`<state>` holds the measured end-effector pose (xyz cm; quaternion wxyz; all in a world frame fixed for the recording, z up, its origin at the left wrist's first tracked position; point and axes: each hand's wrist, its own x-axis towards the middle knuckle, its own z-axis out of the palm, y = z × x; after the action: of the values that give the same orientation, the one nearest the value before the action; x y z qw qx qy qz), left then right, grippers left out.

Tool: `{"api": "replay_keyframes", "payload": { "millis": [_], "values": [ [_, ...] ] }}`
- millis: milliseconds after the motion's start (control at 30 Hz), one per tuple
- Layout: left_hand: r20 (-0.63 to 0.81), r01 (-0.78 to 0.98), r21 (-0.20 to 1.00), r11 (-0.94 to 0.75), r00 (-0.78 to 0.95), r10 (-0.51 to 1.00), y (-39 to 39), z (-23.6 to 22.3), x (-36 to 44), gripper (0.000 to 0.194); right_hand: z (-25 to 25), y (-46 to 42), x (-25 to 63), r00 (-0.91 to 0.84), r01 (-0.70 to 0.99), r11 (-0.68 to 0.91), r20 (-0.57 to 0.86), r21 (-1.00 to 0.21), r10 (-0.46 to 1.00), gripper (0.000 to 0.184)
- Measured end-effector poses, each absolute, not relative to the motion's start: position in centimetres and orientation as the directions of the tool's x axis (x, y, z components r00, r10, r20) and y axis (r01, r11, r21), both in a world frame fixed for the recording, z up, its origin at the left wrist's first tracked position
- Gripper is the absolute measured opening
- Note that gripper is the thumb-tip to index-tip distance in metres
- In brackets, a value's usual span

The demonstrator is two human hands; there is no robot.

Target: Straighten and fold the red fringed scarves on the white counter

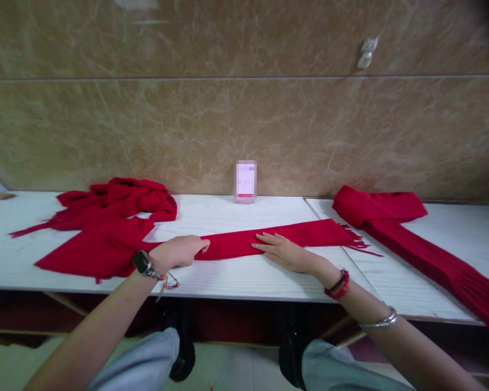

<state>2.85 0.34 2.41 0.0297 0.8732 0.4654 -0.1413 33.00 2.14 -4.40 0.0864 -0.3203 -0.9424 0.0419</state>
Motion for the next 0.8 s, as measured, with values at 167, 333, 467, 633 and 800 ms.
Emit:
{"api": "replay_keyframes", "payload": {
  "millis": [167,333,467,633,800],
  "values": [
    [-0.28,0.785,-0.01,-0.62,0.593,0.755,0.2,3.3,3.5,0.03,-4.1,2.1,32.9,-0.779,0.585,0.802,0.19,-0.125,0.598,0.04],
    [-0.091,0.712,0.009,-0.702,0.7,0.709,0.3,1.4,7.3,0.042,-3.1,2.4,33.8,-0.74,0.644,0.765,0.238,-0.02,0.629,0.04],
    [-0.185,0.712,0.096,-0.695,0.699,0.691,0.6,-0.8,8.8,0.051,-3.3,2.0,34.6,-0.74,0.664,0.748,0.14,-0.003,0.658,0.044],
    [-0.285,0.711,0.223,-0.667,0.702,0.653,0.7,-1.0,7.4,0.051,-4.3,0.9,34.8,-0.699,0.711,0.7,0.04,-0.065,0.714,0.052],
    [-0.181,0.754,0.147,-0.641,0.657,0.732,0.9,-0.4,8.7,0.045,-3.5,1.2,33.2,-0.647,0.752,0.657,0.131,-0.05,0.751,0.052]
  ]
}}
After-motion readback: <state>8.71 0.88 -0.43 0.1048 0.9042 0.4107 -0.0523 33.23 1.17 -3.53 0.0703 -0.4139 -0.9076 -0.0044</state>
